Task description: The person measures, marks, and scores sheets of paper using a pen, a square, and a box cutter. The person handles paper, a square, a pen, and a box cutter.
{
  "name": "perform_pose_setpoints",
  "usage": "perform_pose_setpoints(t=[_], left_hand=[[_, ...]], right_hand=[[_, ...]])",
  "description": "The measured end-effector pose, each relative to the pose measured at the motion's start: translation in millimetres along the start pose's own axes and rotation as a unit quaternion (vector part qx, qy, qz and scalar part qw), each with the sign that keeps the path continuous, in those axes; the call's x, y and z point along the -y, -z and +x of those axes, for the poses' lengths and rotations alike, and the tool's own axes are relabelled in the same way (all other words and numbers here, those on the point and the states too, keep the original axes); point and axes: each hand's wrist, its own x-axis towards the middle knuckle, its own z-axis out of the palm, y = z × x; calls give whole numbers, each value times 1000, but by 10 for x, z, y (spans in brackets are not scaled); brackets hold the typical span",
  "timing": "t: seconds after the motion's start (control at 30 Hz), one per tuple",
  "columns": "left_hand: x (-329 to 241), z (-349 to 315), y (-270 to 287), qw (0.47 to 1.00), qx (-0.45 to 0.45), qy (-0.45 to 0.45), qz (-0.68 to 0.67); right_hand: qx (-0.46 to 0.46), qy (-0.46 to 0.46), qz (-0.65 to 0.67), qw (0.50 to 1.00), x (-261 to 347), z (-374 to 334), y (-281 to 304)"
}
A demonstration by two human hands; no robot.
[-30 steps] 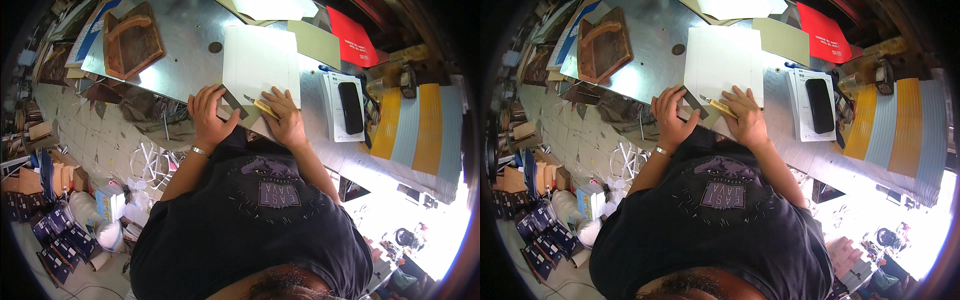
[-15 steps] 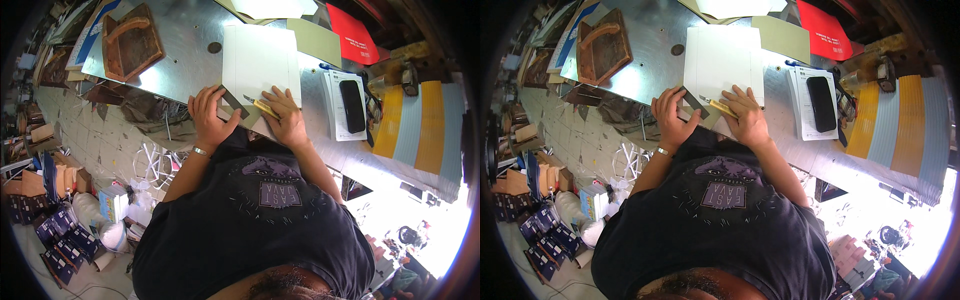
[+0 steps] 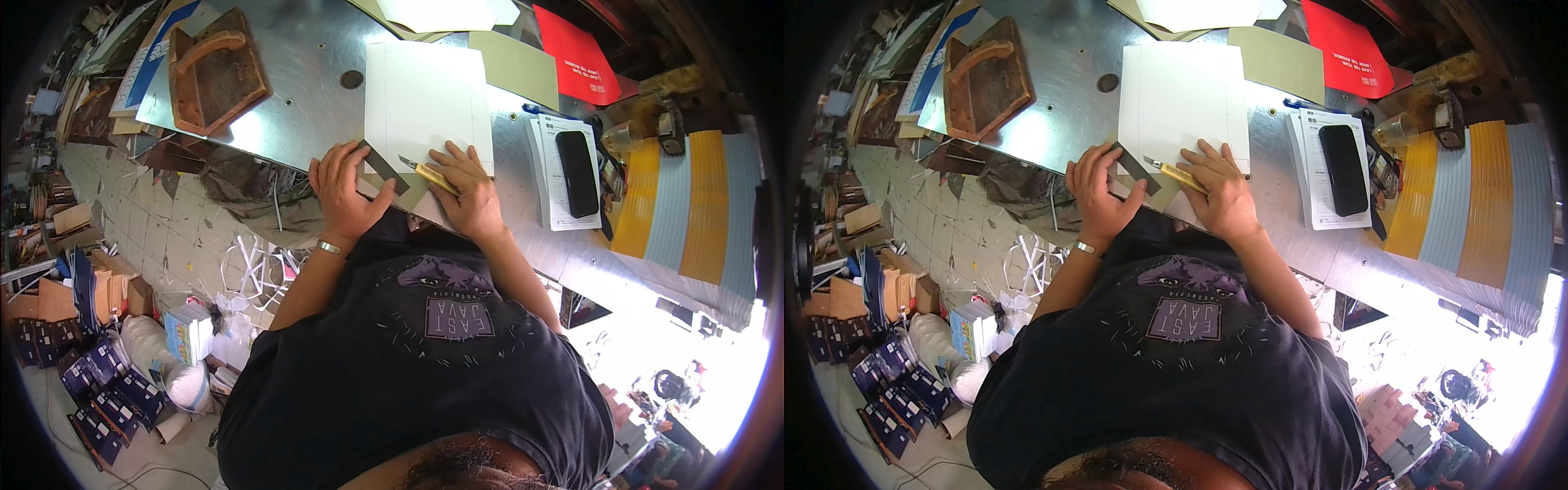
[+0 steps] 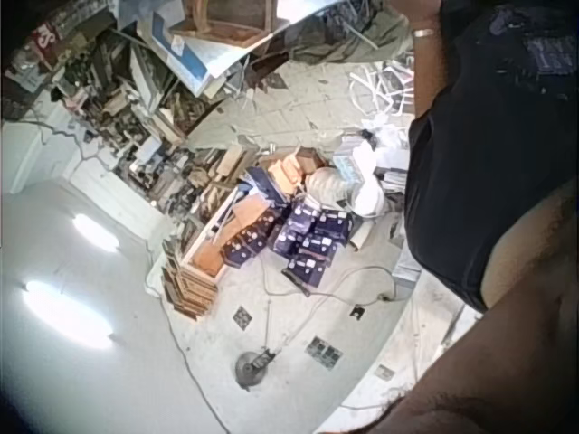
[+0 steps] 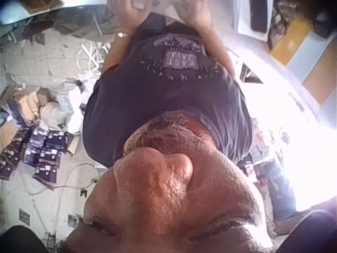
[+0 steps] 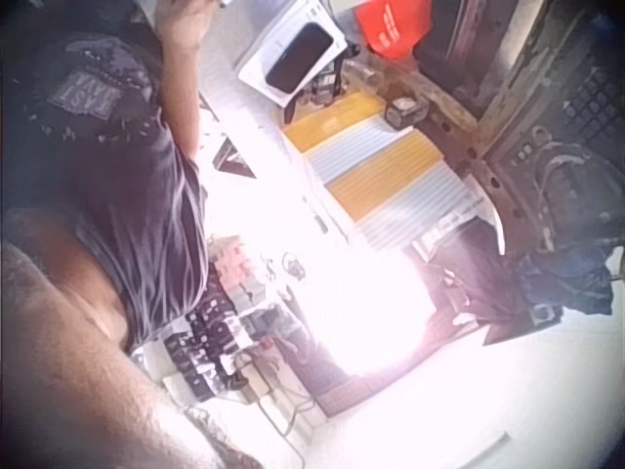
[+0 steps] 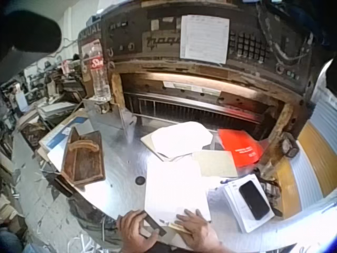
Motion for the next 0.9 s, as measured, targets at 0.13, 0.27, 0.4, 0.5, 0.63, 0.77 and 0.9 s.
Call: perform_pose_setpoints(t=[0.13, 0.27, 0.4, 0.5, 0.63, 0.77, 0.9], left_hand=[[3, -6, 1, 1000, 2, 1, 0], [6, -6, -3, 1000, 5, 4, 0], [-14, 1, 10, 1000, 3, 1, -6], [-11, -2, 10, 1000, 4, 2, -5], [-9, -3, 9, 1000, 4, 4, -7], [-5, -10, 1, 1000, 3, 4, -5], [-1, -16, -5, 1000, 2, 4, -7]], right_hand=[[1, -1, 1, 1000, -2, 1, -1], [-1, -1, 2, 1000, -5, -1, -5], [0, -4, 2, 1000, -5, -3, -8], [1, -4, 1, 1000, -1, -1, -7], [-1, -1, 0, 1000, -1, 4, -6], [0, -3, 4, 1000, 1, 2, -2], [-1, 0, 4, 1000, 0, 0, -2]])
